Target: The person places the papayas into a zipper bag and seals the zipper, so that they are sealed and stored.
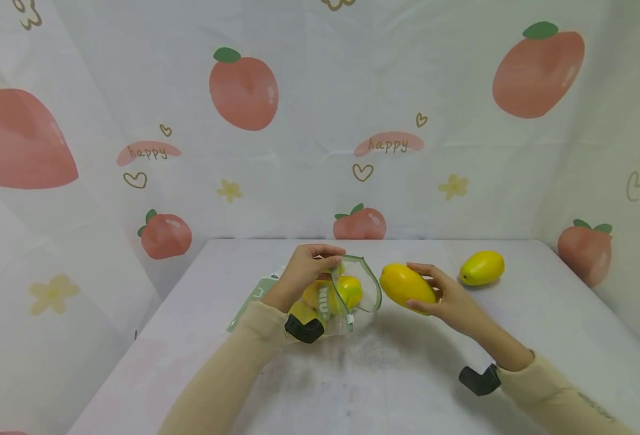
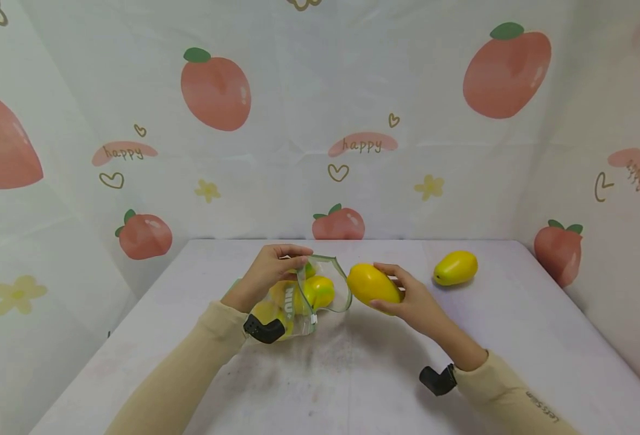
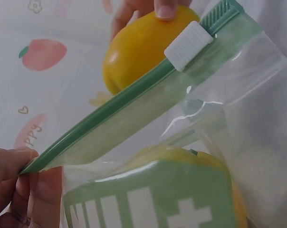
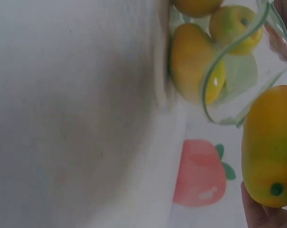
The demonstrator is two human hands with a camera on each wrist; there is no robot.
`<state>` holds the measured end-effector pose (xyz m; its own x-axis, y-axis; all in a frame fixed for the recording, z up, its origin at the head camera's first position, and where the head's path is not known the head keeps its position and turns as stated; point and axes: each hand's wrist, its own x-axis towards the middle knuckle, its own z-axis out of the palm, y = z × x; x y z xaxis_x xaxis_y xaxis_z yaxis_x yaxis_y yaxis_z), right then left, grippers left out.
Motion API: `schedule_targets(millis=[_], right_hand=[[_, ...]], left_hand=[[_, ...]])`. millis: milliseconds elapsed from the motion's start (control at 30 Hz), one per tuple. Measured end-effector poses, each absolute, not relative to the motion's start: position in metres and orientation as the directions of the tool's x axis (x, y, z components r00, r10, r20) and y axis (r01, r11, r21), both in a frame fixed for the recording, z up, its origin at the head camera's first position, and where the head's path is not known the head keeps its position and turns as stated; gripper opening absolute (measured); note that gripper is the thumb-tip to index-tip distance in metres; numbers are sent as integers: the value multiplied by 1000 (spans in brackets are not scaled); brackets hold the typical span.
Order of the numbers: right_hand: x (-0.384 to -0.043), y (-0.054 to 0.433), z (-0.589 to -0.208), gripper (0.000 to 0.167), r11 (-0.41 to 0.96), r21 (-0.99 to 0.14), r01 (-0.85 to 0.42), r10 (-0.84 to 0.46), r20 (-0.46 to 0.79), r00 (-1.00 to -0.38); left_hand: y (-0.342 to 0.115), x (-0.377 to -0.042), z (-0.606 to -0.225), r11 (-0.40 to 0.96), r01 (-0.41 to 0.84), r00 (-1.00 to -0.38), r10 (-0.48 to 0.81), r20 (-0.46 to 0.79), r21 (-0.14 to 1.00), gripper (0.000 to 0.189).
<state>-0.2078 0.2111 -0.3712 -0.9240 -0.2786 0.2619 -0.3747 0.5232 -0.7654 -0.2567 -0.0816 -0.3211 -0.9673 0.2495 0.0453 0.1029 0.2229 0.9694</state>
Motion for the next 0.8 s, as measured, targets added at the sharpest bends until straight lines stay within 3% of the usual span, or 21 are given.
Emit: schedule_targets(millis=[800], right_hand=[[-217, 164, -375, 60, 454, -767, -454, -415, 270, -869]], left_hand=[[-81, -257, -322, 219, 92, -965, 260, 32, 972, 26]])
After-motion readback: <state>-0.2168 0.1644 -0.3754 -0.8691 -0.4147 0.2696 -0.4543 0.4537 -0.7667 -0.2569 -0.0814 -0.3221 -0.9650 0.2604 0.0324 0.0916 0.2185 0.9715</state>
